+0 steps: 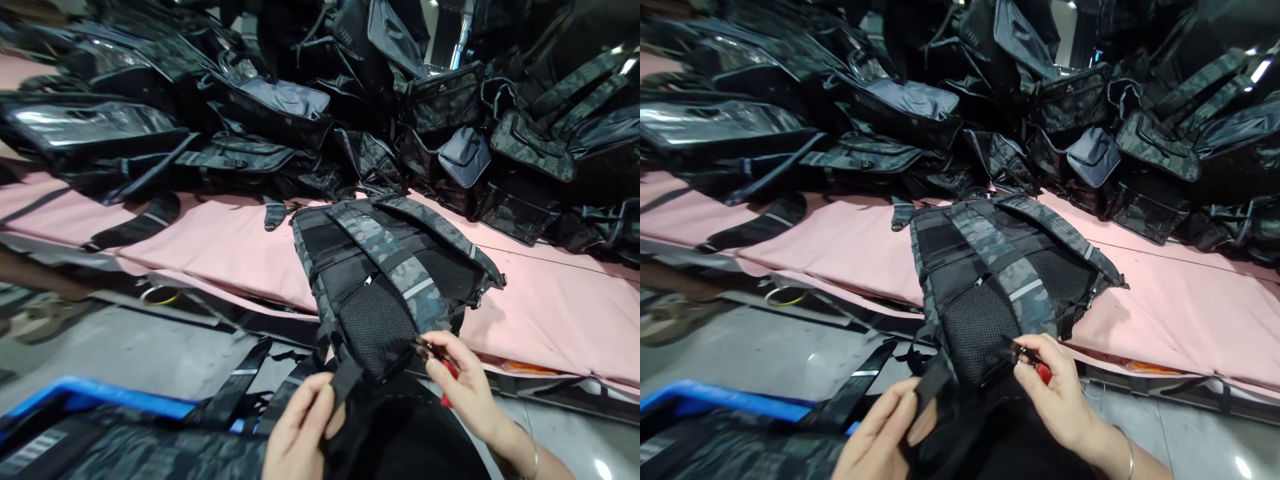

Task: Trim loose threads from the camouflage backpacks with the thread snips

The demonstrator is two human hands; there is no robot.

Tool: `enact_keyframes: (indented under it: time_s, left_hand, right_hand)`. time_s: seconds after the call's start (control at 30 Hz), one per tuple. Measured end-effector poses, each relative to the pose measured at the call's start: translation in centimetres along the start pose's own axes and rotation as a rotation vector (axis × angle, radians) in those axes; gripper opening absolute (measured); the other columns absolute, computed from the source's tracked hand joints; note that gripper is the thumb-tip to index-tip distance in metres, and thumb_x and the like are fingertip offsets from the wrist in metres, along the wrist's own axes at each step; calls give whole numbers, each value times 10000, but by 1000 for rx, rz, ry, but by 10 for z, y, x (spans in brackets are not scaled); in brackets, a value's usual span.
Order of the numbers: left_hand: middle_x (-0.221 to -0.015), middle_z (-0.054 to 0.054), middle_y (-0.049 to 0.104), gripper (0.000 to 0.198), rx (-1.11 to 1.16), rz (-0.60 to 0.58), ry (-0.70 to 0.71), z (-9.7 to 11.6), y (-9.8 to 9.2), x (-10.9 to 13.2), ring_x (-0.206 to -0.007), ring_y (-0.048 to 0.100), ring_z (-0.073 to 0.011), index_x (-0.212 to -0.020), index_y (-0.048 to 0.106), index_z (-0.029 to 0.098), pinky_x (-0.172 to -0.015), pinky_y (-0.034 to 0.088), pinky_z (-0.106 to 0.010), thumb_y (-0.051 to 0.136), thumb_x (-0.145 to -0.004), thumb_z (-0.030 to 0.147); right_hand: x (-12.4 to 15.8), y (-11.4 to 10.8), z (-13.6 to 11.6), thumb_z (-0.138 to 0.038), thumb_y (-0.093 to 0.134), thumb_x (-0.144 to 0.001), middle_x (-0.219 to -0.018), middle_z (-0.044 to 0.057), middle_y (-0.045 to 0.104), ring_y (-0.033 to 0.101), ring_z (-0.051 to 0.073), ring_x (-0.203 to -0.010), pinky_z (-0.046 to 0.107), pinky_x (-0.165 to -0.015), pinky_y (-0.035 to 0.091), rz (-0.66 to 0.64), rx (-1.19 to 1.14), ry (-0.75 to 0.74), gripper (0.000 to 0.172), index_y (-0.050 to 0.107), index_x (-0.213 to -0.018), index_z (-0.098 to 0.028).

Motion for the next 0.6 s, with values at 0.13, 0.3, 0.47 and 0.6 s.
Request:
enact_keyframes:
  time_s: [0.13, 0.3, 0.47, 0.6]
  left_hand:
    - [-471, 40, 481, 305, -51, -158, 35, -2, 27, 10, -441, 433, -90, -724, 598, 175, -478, 371, -220, 705, -663, 455]
    - [-509, 40, 532, 342, -32, -68, 57, -7, 24, 14, -457, 464, -99, -915, 643, 189, -483, 396, -223, 717, -660, 404]
    - [-514, 34, 541, 351, -77, -74, 51, -15, 24, 18, -468, 469, -103, -958, 670, 172, -526, 418, -239, 706, -679, 382]
    - [-482, 34, 525, 367, -81, -47, 41, -15, 27, 20, -462, 468, -115, -936, 687, 163, -509, 413, -255, 729, -646, 384]
  right_hand:
    - [-2, 8, -5, -229, 588, -835, -913, 33, 605, 571, 163, -834, 274, -751, 474, -45, 98, -98, 286, 603, -1118, -264]
    - [-2, 21, -6, -203, 601, -809, -868, 31, 635, 606, 151, -772, 262, -716, 491, -85, 169, -73, 260, 575, -1067, -208]
    - [-6, 26, -7, -216, 559, -836, -847, 44, 640, 604, 152, -746, 261, -683, 494, -90, 255, -195, 183, 574, -1017, -188]
    - [-11, 26, -7, -204, 533, -850, -809, 55, 644, 601, 160, -716, 276, -659, 493, -56, 294, -262, 139, 584, -978, -184]
Point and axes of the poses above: each hand's wrist, its own x-axis away from the middle knuckle, its own y-axis out of the palm, z = x × y, the point moved 1 cm from there along -x, towards the middle knuckle
